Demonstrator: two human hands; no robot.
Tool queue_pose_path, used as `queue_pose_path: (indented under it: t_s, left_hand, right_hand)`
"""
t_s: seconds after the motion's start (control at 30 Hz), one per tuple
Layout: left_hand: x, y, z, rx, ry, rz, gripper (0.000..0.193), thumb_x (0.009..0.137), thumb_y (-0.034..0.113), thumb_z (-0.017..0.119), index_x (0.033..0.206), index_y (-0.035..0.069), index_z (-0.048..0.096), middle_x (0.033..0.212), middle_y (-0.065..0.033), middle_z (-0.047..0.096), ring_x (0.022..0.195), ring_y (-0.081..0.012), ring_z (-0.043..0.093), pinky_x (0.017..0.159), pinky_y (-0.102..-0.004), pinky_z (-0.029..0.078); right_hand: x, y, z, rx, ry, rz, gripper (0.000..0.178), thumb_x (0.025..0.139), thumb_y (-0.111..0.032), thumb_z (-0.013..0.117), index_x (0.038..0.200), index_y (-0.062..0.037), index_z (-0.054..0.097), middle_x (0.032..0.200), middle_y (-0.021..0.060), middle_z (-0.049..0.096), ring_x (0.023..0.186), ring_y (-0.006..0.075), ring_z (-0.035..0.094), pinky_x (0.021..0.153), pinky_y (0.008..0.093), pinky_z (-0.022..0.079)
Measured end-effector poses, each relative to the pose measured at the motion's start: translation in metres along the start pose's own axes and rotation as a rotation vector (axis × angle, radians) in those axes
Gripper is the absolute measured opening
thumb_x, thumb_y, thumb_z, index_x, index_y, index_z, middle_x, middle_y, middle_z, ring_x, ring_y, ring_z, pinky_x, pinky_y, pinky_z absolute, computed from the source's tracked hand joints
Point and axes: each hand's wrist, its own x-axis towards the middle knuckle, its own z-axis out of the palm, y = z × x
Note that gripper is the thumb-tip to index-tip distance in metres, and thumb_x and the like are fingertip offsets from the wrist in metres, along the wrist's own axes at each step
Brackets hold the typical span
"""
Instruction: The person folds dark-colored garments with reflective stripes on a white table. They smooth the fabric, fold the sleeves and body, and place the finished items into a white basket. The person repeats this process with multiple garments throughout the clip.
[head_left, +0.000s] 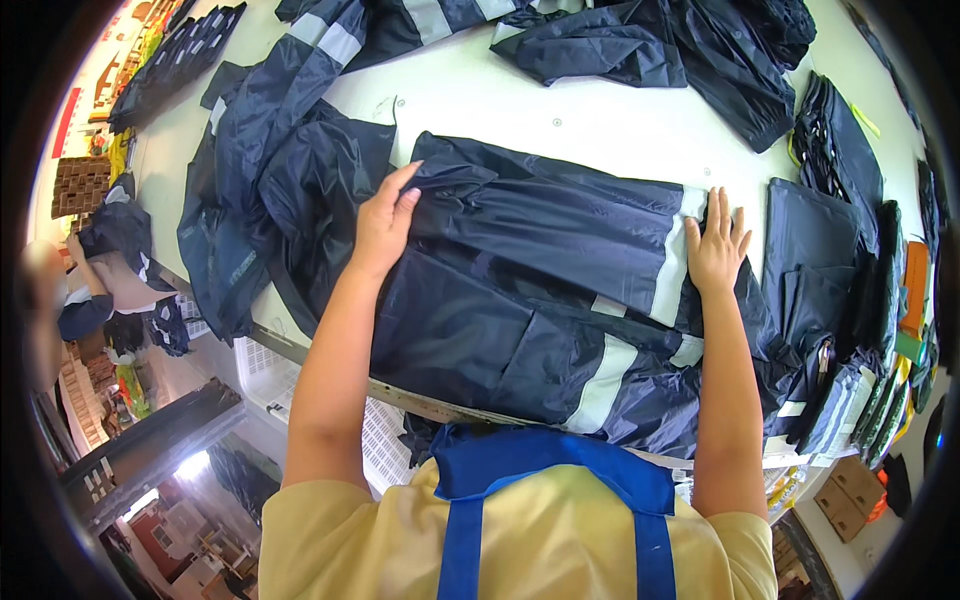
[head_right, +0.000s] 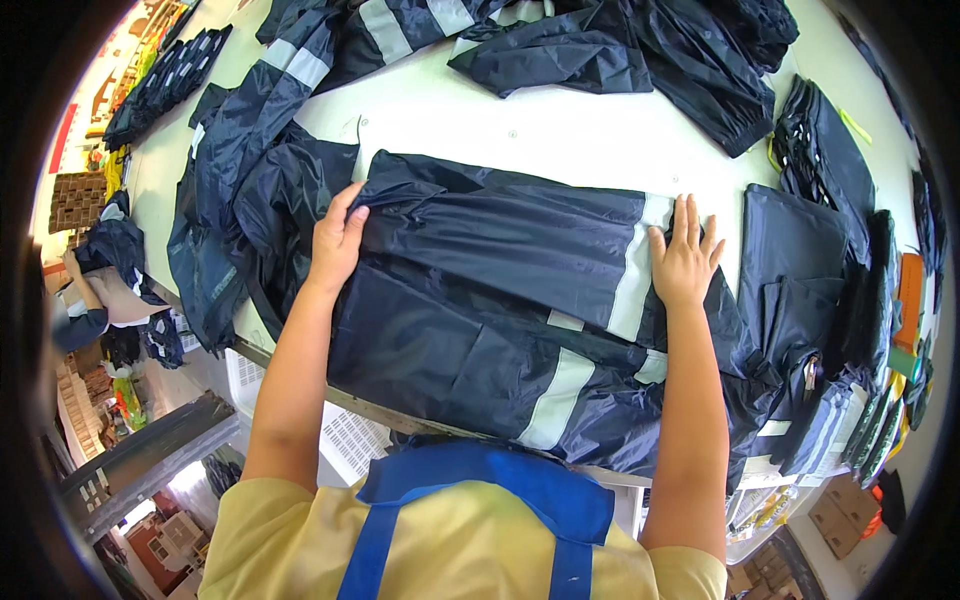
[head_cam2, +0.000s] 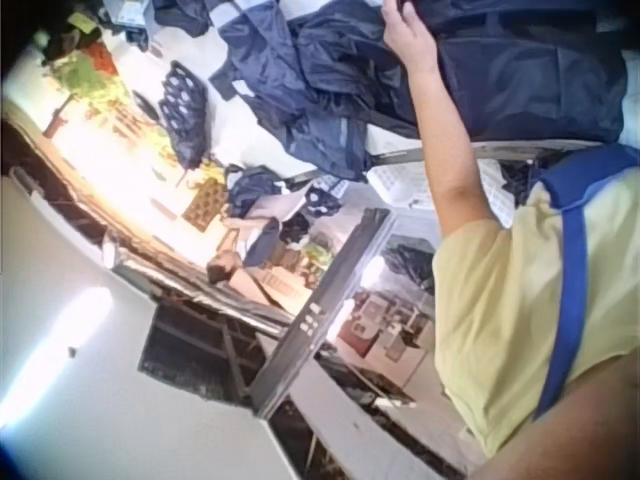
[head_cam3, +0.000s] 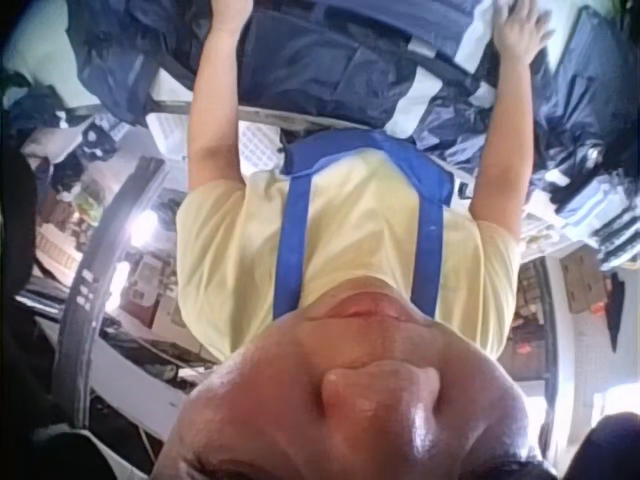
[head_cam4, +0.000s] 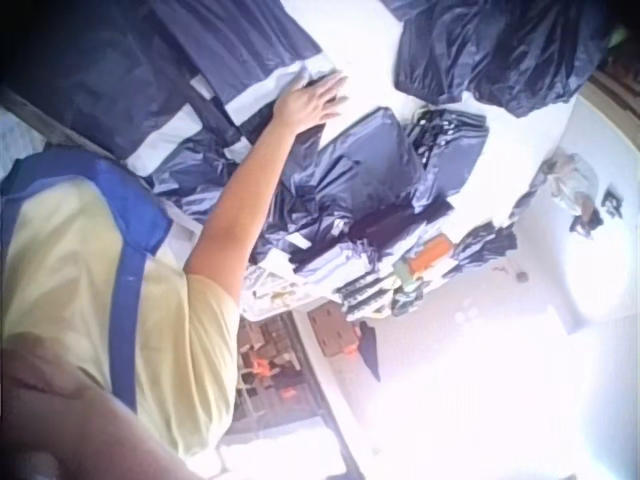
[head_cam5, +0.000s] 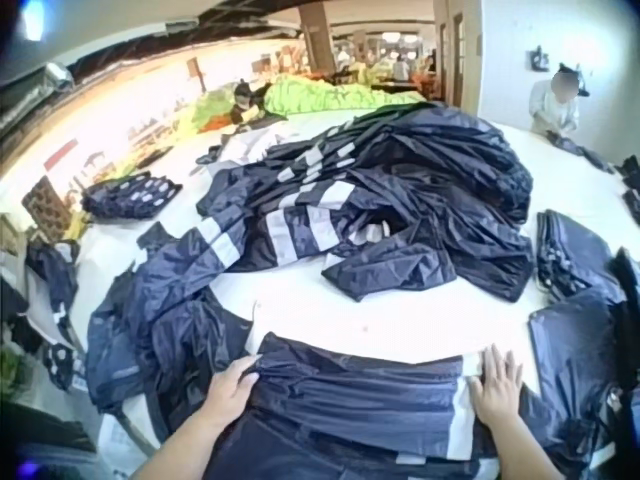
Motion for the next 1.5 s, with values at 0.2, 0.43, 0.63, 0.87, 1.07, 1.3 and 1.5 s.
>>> queue_pose_path:
  t_s: [0.2, 0.43, 0.63, 0.87, 1.07, 1.3, 1.5]
  left_hand:
    - [0.012, -0.005, -0.027, -0.492, -0.468, -0.509, 0.034, 0.087, 0.025, 0.064, 0.104, -0.004, 0.061, 0.089, -0.0012, 0.064, 0.081, -0.0090, 0.057, 0.078, -0.0226, 0.045]
    - [0.102, 0.011, 0.032, -0.199, -0.537, -0.502, 0.036, 0.089, 0.029, 0.062, 0.109, -0.001, 0.062, 0.102, -0.0096, 0.066, 0.091, -0.0172, 0.063, 0.082, -0.0295, 0.049]
    - [0.085, -0.009, 0.007, -0.669, -0.253, -0.900, 0.033, 0.091, 0.027, 0.062, 0.107, -0.002, 0.062, 0.101, -0.0083, 0.067, 0.093, -0.0177, 0.062, 0.086, -0.0345, 0.047]
    - [0.039, 0.111, -0.019, 0.144, -0.298, -0.034, 0.033, 0.092, 0.027, 0.055, 0.114, 0.003, 0.060, 0.103, -0.0059, 0.066, 0.091, -0.0215, 0.062, 0.081, -0.0311, 0.046]
    - [-0.022, 0.181, 0.036, 0.288, -0.361, 0.543, 0.031, 0.078, 0.011, 0.058, 0.109, 0.010, 0.065, 0.086, 0.0004, 0.062, 0.081, -0.0160, 0.058, 0.081, -0.0325, 0.041]
    - [-0.006, 0.156, -0.002, 0.097, -0.117, 0.189, 0.051, 0.071, 0.008, 0.072, 0.119, 0.006, 0.055, 0.118, -0.0118, 0.059, 0.104, -0.0282, 0.057, 0.092, -0.0374, 0.043]
    - [0.008, 0.154, 0.004, 0.067, -0.105, 0.257, 0.013, 0.079, 0.005, 0.069, 0.091, 0.002, 0.064, 0.084, -0.0089, 0.066, 0.075, -0.0170, 0.062, 0.068, -0.0271, 0.047]
  right_hand:
    - [0.005, 0.010, 0.006, 0.003, 0.011, 0.097, 0.063, 0.093, -0.052, 0.041, 0.147, -0.0212, 0.028, 0.151, 0.0090, 0.028, 0.140, 0.0340, 0.022, 0.113, 0.0519, 0.015]
    - [0.004, 0.014, 0.006, -0.030, 0.019, 0.067, 0.059, 0.094, -0.053, 0.041, 0.146, -0.0270, 0.031, 0.151, 0.0079, 0.028, 0.140, 0.0333, 0.023, 0.112, 0.0520, 0.016]
    - [0.003, 0.014, 0.006, -0.027, 0.027, 0.124, 0.058, 0.093, -0.053, 0.041, 0.145, -0.0277, 0.032, 0.151, 0.0059, 0.030, 0.140, 0.0325, 0.024, 0.112, 0.0523, 0.017]
    - [0.000, -0.050, -0.063, 0.545, 0.325, -0.033, 0.066, 0.086, -0.043, 0.062, 0.136, -0.0052, 0.042, 0.130, 0.0211, 0.043, 0.117, 0.0343, 0.045, 0.097, 0.0436, 0.037]
    - [-0.011, -0.146, -0.157, 1.355, -0.328, 0.048, 0.029, 0.084, -0.015, 0.064, 0.108, 0.0015, 0.062, 0.078, 0.0038, 0.059, 0.066, 0.0095, 0.050, 0.062, 0.0239, 0.043]
    - [-0.012, -0.134, -0.163, 1.468, -0.292, 0.049, 0.016, 0.091, -0.009, 0.058, 0.098, 0.0024, 0.066, 0.076, -0.0019, 0.059, 0.068, 0.0040, 0.047, 0.062, 0.0182, 0.038]
    - [-0.014, -0.140, -0.182, 1.428, -0.322, -0.002, 0.016, 0.091, -0.010, 0.058, 0.100, 0.0012, 0.066, 0.079, -0.0004, 0.059, 0.073, 0.0044, 0.048, 0.065, 0.0189, 0.039]
